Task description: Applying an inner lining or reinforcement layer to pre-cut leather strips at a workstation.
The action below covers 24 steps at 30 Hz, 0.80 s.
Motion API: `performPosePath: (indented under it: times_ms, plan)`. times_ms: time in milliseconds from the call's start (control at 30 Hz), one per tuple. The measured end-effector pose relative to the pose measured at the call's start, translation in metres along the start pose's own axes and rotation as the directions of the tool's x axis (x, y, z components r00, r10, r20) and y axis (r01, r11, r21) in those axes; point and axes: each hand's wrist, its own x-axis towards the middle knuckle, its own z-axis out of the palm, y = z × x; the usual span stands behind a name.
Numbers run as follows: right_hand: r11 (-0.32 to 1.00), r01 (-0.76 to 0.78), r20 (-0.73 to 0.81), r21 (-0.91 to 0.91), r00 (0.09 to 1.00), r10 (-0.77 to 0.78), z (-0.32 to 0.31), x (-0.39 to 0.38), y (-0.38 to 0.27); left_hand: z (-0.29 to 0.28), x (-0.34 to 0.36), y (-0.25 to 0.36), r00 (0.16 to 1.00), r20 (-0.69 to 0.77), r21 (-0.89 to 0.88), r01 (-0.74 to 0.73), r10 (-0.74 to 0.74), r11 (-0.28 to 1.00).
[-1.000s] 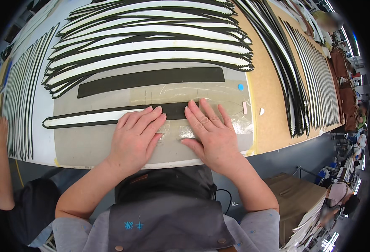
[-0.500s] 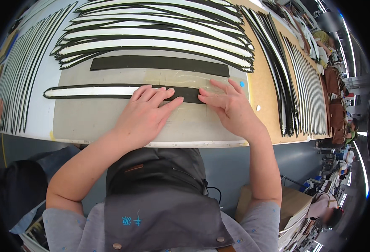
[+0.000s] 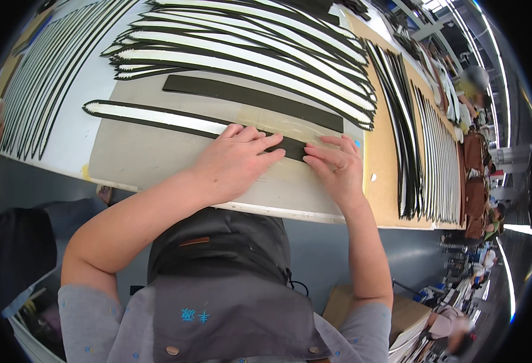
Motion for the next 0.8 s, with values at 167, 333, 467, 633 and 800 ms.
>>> performPosePath:
  times_ms: [167, 333, 467, 633, 800]
  plan:
    - [0.989, -0.089, -0.071, 0.120, 0.993, 0.098, 0.016, 0.019, -0.016, -0.002, 0.007, -0.006, 0.999, 0.015, 0.039, -0.051, 0.051, 0.998]
    - [0.982, -0.114, 0.006, 0.149, 0.993, 0.114, 0.016, 0.021, -0.011, 0.004, 0.003, -0.006, 1.000, -0.001, 0.002, -0.028, 0.028, 1.000]
    - [0.987, -0.045, -0.010, 0.151, 0.999, 0.047, 0.016, 0.017, -0.003, -0.001, -0.005, -0.008, 1.000, 0.020, 0.061, -0.006, 0.004, 0.998]
    - [0.993, -0.038, 0.027, 0.113, 0.999, 0.036, 0.002, 0.024, 0.000, -0.001, -0.003, -0.010, 0.998, -0.065, 0.037, -0.014, 0.017, 0.999]
    - [0.912, -0.409, 0.400, 0.040, 0.842, 0.360, -0.018, 0.059, -0.023, -0.007, 0.031, -0.018, 0.996, 0.080, 0.046, 0.022, -0.025, 0.999]
